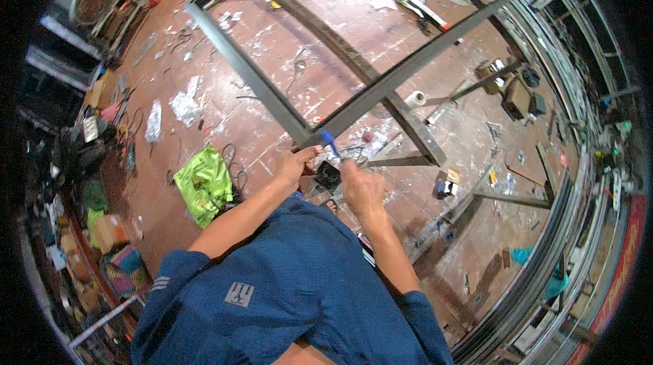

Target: The person assembles a rectangular metal frame by hand, using a marker to mark positions and a hammer to tap joints into place. They also use an angle grinder to smooth edges on a metal rod, producing sparks, and then reposition the frame for further assembly.

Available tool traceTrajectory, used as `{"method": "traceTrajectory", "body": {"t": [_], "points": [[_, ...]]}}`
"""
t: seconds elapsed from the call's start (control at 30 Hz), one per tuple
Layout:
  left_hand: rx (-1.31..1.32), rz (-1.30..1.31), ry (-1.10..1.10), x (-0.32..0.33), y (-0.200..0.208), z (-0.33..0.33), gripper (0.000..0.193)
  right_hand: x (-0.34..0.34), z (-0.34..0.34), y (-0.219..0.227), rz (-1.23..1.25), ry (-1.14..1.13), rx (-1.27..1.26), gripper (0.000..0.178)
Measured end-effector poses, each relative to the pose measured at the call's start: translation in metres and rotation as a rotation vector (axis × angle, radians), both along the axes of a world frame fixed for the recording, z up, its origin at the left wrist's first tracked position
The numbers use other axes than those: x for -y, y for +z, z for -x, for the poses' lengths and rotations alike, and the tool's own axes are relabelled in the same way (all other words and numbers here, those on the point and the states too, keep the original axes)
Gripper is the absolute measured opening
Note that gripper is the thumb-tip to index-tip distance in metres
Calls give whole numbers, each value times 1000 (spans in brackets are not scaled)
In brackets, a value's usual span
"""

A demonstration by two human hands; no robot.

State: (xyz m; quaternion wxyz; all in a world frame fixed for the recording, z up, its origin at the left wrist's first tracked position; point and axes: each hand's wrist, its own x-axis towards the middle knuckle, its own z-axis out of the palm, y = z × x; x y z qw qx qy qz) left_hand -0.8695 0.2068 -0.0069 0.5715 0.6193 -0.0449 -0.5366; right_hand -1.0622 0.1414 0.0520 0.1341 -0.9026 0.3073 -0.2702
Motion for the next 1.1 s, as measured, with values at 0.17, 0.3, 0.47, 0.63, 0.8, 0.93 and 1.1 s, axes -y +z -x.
{"method": "traceTrajectory", "body": {"t": [0.17,0.3,0.47,0.63,0.8,0.93,1.1], "points": [[66,35,-27,-6,-17,-6,29,-4,-8,53,77,-38,319,9],[-79,68,-18,-5,-36,-6,28,2,14,-25,-204,-106,-33,15],[-94,115,-165,-21,-34,-13,27,-41,63,-35,-584,-367,139,24],[-26,95,-187,-32,-36,-9,28,-77,149,-140,-897,-657,-128,33],[17,28,-166,-24,-35,-11,23,-155,237,-236,-834,-649,-206,35],[230,12,-196,-22,-49,-12,24,-191,261,-255,-1241,-975,-250,41],[244,27,-100,-24,-54,-7,22,-201,277,-309,-1505,-1108,-89,45]]}}
